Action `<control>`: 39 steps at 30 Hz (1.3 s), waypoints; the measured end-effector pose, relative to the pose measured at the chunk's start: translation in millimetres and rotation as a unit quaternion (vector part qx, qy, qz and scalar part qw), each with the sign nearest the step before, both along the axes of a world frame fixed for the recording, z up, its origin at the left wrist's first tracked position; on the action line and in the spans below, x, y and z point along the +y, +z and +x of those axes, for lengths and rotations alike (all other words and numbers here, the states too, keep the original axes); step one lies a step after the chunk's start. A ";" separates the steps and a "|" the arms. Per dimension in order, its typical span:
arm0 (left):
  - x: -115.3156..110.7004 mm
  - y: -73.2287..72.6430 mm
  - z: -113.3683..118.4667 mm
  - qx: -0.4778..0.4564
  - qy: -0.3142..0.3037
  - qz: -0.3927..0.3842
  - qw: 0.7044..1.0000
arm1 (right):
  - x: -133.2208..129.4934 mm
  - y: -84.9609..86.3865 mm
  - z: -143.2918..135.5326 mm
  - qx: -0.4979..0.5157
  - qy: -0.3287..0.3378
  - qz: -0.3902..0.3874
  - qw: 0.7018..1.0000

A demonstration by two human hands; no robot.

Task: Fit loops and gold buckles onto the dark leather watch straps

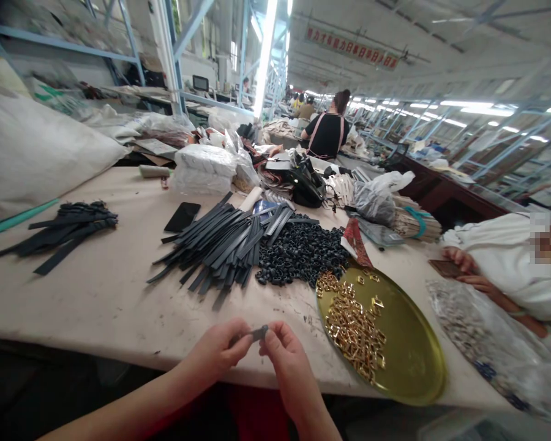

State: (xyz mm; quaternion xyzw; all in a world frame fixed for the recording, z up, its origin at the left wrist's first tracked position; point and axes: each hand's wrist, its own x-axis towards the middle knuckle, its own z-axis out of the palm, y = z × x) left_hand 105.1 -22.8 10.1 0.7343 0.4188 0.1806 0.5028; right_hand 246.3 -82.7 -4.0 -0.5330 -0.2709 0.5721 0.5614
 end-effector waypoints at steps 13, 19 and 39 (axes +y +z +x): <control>-24.5 17.7 -26.7 -0.079 -0.073 -0.076 0.991 | -25.1 -9.8 -18.4 -0.059 0.016 0.014 0.998; -15.9 3.7 -20.5 -0.043 -0.034 -0.060 0.997 | -21.7 -11.1 -21.4 0.065 0.005 0.018 0.998; 22.4 -17.0 9.4 0.084 -0.056 -0.095 0.990 | 3.0 -30.4 6.9 0.153 0.069 -0.065 0.984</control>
